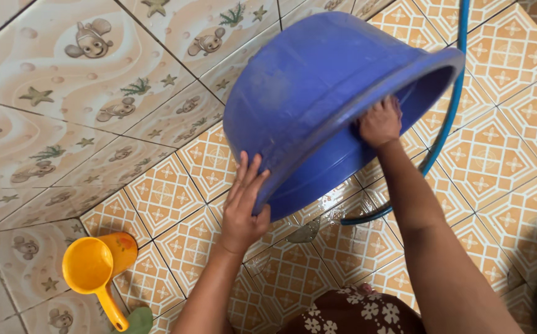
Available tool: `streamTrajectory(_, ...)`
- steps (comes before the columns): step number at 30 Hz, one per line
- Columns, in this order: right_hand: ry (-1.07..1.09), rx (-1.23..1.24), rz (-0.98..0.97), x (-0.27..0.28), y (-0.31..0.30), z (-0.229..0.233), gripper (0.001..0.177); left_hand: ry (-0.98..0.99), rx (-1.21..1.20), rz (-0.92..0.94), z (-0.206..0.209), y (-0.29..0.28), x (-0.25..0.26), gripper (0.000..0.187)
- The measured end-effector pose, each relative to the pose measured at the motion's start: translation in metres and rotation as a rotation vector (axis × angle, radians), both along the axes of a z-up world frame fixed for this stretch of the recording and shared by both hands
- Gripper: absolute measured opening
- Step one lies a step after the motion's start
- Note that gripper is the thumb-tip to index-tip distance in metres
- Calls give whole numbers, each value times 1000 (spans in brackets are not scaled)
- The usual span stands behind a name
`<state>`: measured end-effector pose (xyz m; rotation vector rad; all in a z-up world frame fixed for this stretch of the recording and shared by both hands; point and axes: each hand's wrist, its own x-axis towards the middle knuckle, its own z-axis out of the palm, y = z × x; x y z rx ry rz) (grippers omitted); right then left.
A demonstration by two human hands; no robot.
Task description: The person scrubs the inside of a blue plastic bucket with a pink cloth, rotating the bucket to clean different sections. The person then places the bucket upright and continues scrubbing the bottom and sides before setting the cloth aside.
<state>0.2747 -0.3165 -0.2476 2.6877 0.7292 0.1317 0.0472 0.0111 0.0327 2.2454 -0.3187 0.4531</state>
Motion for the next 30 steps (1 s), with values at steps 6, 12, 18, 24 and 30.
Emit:
streamTrajectory(6,366,559,-270,-53,88,-45,45,-82,28,43,-8,-8,5,54)
streamTrajectory(12,685,983,-117,-155,193,-5,48,-88,45,73,-9,-7,7,48)
streamTrajectory(18,1374,1770,-32,-210,216,40,44,-96,25,65,-5,-10,10,54)
streamTrajectory(24,918,1366,274,-199,178,32,35,-62,22,118,-7,-12,4,56)
streamTrajectory(30,336,603,285,-100,86,19,40,-61,-19,98,-12,0,-4,57)
